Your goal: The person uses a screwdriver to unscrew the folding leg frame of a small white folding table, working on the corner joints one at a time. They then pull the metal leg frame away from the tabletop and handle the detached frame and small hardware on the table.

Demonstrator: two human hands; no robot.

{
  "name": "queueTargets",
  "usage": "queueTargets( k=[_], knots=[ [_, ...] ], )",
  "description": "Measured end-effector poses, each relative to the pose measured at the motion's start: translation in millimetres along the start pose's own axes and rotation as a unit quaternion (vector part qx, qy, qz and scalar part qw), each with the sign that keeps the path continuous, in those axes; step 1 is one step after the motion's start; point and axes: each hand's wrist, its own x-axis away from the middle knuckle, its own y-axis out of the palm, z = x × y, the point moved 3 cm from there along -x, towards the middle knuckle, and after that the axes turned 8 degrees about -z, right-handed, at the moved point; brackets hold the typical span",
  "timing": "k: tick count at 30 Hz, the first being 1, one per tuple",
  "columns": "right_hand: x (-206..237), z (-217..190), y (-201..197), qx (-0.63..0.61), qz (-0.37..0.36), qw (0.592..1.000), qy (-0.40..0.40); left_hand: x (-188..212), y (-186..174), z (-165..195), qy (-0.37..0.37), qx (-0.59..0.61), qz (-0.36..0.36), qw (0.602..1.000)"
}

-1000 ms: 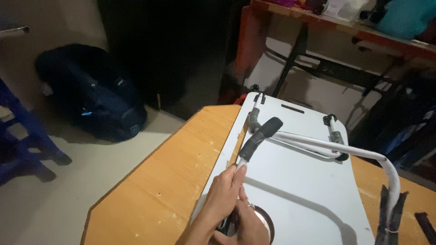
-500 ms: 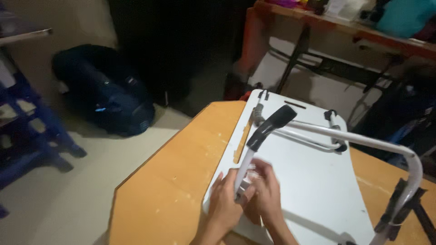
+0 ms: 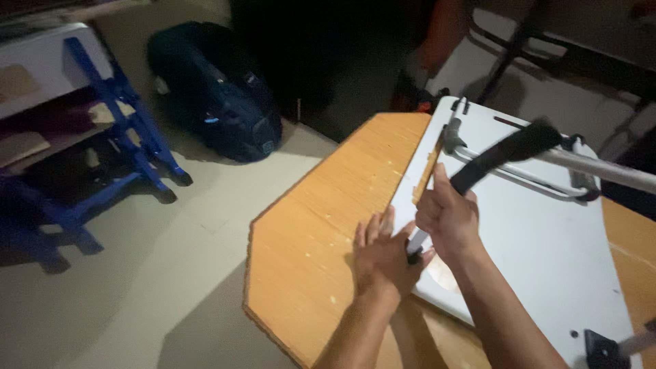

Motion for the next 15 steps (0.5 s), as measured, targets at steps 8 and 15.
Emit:
queueTargets(
  k=[8, 15],
  knots=[
    [36, 0, 12, 0.136, -0.061, 0.976, -0.157, 4, 32, -6, 0.054, 0.017, 0.119, 0.991],
    [1, -1, -10, 0.019, 0.067, 0.998, -0.012, -3, 25, -3, 0.030, 0.012, 0.036, 0.999]
  ],
)
